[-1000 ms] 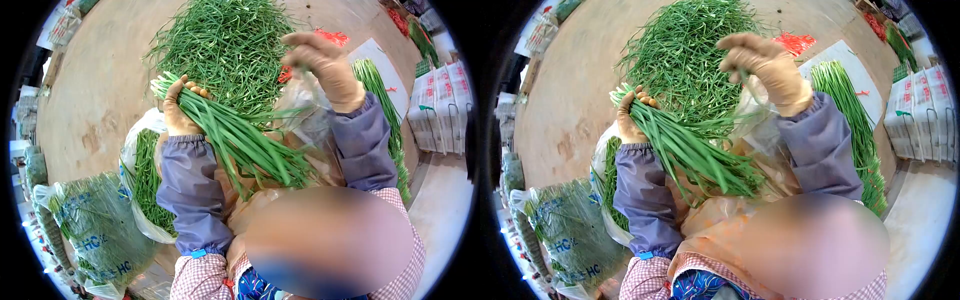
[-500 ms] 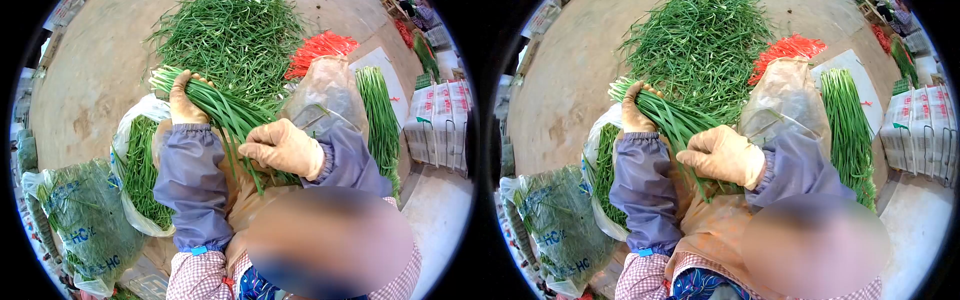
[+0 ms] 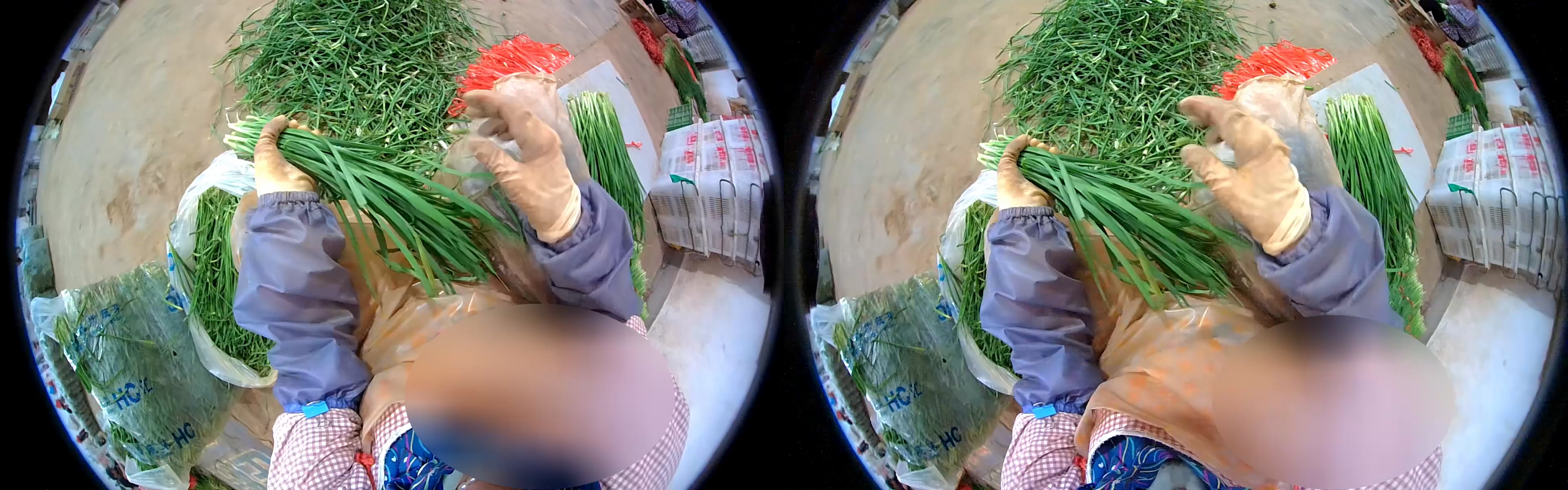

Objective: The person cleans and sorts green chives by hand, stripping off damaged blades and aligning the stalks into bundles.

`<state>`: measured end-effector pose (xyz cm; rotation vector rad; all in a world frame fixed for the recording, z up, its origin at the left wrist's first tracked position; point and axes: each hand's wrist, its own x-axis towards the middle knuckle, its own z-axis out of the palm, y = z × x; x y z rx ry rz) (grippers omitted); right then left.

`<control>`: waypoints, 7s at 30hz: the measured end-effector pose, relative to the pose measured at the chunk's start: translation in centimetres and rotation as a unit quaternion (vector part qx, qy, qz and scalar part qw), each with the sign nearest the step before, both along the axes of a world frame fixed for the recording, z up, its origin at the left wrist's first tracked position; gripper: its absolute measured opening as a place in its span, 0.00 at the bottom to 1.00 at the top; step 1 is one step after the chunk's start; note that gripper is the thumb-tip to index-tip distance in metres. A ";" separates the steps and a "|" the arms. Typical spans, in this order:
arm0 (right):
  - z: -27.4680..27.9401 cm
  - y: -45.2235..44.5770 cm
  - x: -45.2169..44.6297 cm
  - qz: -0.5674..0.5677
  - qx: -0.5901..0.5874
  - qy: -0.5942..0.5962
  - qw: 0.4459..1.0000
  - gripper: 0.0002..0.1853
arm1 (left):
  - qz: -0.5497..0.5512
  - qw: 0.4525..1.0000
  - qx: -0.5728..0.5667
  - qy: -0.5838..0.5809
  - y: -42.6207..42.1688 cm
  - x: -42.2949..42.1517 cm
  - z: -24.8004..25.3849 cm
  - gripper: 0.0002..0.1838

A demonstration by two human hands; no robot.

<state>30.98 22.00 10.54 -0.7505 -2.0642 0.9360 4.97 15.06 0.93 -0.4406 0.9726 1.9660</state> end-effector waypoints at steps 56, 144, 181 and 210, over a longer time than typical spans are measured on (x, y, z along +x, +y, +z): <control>-0.7 1.5 -6.6 0.122 -0.179 -0.111 0.970 0.32 | -0.061 0.998 0.021 0.003 1.3 -0.1 -2.0 0.06; -2.6 6.5 12.4 0.276 -0.412 0.567 0.658 0.18 | -0.382 0.485 0.208 0.759 -4.0 17.1 9.2 0.20; -5.6 13.1 28.0 -0.367 0.108 -0.479 0.790 0.48 | -0.488 0.660 -0.077 0.565 -4.1 10.0 9.8 0.17; -27.6 -19.6 -28.1 0.672 -0.023 -0.392 0.628 0.17 | -0.069 0.628 -0.427 0.647 -28.1 -11.4 -14.3 0.14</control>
